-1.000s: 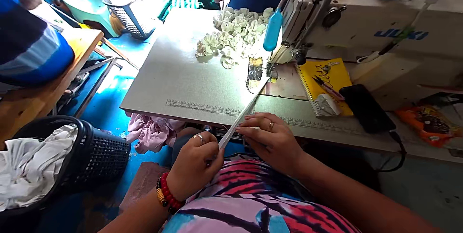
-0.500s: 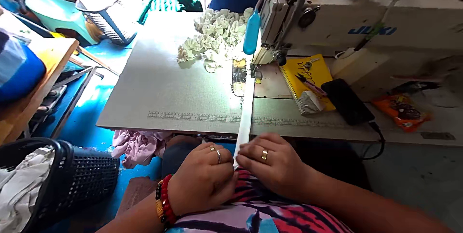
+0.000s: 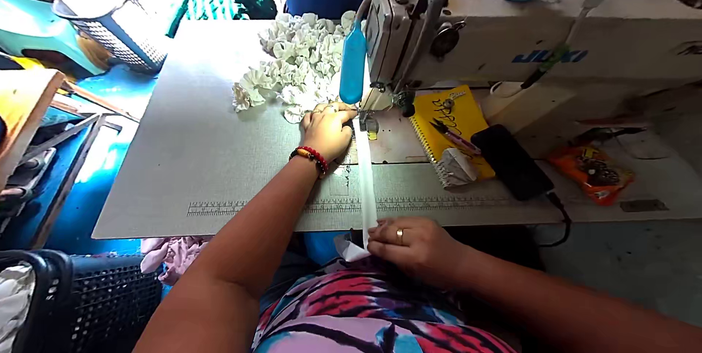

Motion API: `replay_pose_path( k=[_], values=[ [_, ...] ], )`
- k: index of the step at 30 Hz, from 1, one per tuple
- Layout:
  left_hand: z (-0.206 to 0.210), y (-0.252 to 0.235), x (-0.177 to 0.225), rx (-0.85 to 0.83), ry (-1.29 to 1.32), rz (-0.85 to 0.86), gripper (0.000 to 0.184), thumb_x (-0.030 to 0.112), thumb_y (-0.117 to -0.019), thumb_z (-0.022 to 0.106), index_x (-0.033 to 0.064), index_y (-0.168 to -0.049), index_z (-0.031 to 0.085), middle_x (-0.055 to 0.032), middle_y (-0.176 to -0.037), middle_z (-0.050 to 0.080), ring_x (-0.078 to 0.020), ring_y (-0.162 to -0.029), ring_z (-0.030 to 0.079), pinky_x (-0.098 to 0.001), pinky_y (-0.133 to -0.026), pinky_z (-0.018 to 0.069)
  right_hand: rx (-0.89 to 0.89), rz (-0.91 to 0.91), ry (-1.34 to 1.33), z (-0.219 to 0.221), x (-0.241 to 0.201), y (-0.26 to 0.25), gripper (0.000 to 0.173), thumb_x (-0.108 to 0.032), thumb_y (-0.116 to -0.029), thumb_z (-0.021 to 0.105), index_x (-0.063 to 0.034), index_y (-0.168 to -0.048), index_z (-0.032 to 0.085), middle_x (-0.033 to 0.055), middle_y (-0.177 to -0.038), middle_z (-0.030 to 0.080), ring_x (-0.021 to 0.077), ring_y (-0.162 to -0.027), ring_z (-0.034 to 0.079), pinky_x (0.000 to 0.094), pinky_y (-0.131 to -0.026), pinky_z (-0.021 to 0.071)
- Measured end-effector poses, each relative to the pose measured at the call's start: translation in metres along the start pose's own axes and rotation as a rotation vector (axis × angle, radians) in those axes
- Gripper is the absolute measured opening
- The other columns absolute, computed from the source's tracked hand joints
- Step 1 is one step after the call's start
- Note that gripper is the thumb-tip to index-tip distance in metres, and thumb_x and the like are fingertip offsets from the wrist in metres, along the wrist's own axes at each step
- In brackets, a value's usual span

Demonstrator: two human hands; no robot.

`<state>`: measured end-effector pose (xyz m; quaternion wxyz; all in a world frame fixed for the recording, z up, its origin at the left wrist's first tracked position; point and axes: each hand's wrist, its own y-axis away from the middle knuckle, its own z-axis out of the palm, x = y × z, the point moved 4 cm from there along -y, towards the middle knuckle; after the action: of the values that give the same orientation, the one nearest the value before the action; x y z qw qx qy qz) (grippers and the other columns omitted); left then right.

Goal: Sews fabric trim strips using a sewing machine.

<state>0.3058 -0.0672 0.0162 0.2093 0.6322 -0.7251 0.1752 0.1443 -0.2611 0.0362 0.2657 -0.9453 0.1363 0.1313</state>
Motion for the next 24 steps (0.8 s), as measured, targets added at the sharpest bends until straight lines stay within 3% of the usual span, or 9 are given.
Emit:
replay_pose_path(
  k=[4,8,13,16,17,19,21,23,24],
  values=[
    [0.003,-0.002,-0.003,0.039,0.005,0.058,0.043,0.016,-0.0966,0.045,0.0234,-0.128,0.073,0.0008,-0.139,0.064,-0.0260,-0.140,0.047,-0.0621,-0.109,0.0304,-0.010,0.005,0.018,-0.001,0.032,-0.015,0.020,-0.004,-0.1013,0.055,-0.0073,-0.098,0.075,0.0090,-0.098,0.077,0.0218,-0.100,0.075,0.0369,-0.094,0.0601],
    [0.002,-0.003,-0.003,0.029,0.004,0.035,0.045,0.016,-0.0968,0.044,0.0254,-0.129,0.073,0.0006,-0.138,0.065,-0.0249,-0.140,0.048,-0.0615,-0.109,0.0305,0.000,-0.008,0.102,0.000,0.061,-0.030,0.022,-0.002,-0.1002,0.054,-0.0058,-0.097,0.075,0.0092,-0.095,0.077,0.0210,-0.094,0.076,0.0360,-0.091,0.0606],
    [0.001,-0.004,-0.003,0.029,-0.007,0.023,0.043,0.017,-0.0977,0.045,0.0250,-0.130,0.073,0.0016,-0.138,0.065,-0.0247,-0.140,0.048,-0.0610,-0.109,0.0314,0.035,0.040,0.246,0.004,0.095,-0.046,0.022,-0.005,-0.0965,0.056,-0.0073,-0.096,0.078,0.0108,-0.095,0.077,0.0245,-0.094,0.076,0.0378,-0.081,0.0620],
    [0.000,-0.003,-0.003,0.015,0.007,0.016,0.042,0.016,-0.1005,0.045,0.0218,-0.133,0.070,0.0003,-0.141,0.063,-0.0248,-0.141,0.047,-0.0593,-0.111,0.0308,0.081,0.178,0.300,0.009,0.103,-0.054,0.019,-0.001,-0.0937,0.059,-0.0050,-0.098,0.077,0.0150,-0.095,0.076,0.0294,-0.093,0.076,0.0421,-0.076,0.0618],
    [-0.001,0.001,-0.003,0.028,0.018,0.015,0.041,0.018,-0.1019,0.044,0.0190,-0.135,0.069,-0.0014,-0.143,0.062,-0.0254,-0.141,0.047,-0.0585,-0.113,0.0314,0.098,0.242,0.313,0.012,0.104,-0.055,0.019,-0.001,-0.0929,0.060,-0.0045,-0.100,0.078,0.0164,-0.099,0.076,0.0307,-0.095,0.075,0.0438,-0.077,0.0615],
    [-0.002,0.027,0.004,0.100,0.042,0.014,0.038,0.026,-0.1043,0.049,0.0102,-0.134,0.068,-0.0107,-0.143,0.060,-0.0318,-0.137,0.050,-0.0593,-0.112,0.0369,0.079,0.352,0.325,0.015,0.103,-0.055,0.022,-0.001,-0.0936,0.061,-0.0036,-0.109,0.077,0.0174,-0.114,0.075,0.0320,-0.111,0.072,0.0465,-0.093,0.0588],
    [0.001,0.077,0.019,0.098,0.050,-0.006,0.040,0.040,-0.1014,0.058,0.0061,-0.119,0.070,-0.0163,-0.136,0.060,-0.0367,-0.132,0.052,-0.0614,-0.109,0.0403,0.086,0.421,0.260,0.015,0.097,-0.047,0.028,0.000,-0.0953,0.057,-0.0015,-0.119,0.073,0.0177,-0.124,0.071,0.0327,-0.124,0.066,0.0473,-0.108,0.0512],
    [0.013,0.132,0.028,0.000,0.068,0.010,0.042,0.045,-0.0946,0.066,0.0057,-0.107,0.073,-0.0134,-0.140,0.060,-0.0355,-0.141,0.046,-0.0614,-0.117,0.0311,0.117,0.486,0.198,0.012,0.084,-0.032,0.031,-0.007,-0.0999,0.054,-0.0036,-0.126,0.070,0.0165,-0.130,0.068,0.0314,-0.128,0.062,0.0455,-0.108,0.0503],
    [0.016,0.156,0.031,-0.001,0.107,0.063,0.036,0.040,-0.0933,0.067,0.0053,-0.101,0.074,-0.0122,-0.137,0.063,-0.0342,-0.141,0.048,-0.0602,-0.119,0.0298,0.122,0.517,0.170,0.011,0.076,-0.023,0.031,-0.011,-0.1013,0.054,-0.0046,-0.127,0.070,0.0160,-0.130,0.068,0.0312,-0.126,0.063,0.0453,-0.105,0.0519]
  ],
)
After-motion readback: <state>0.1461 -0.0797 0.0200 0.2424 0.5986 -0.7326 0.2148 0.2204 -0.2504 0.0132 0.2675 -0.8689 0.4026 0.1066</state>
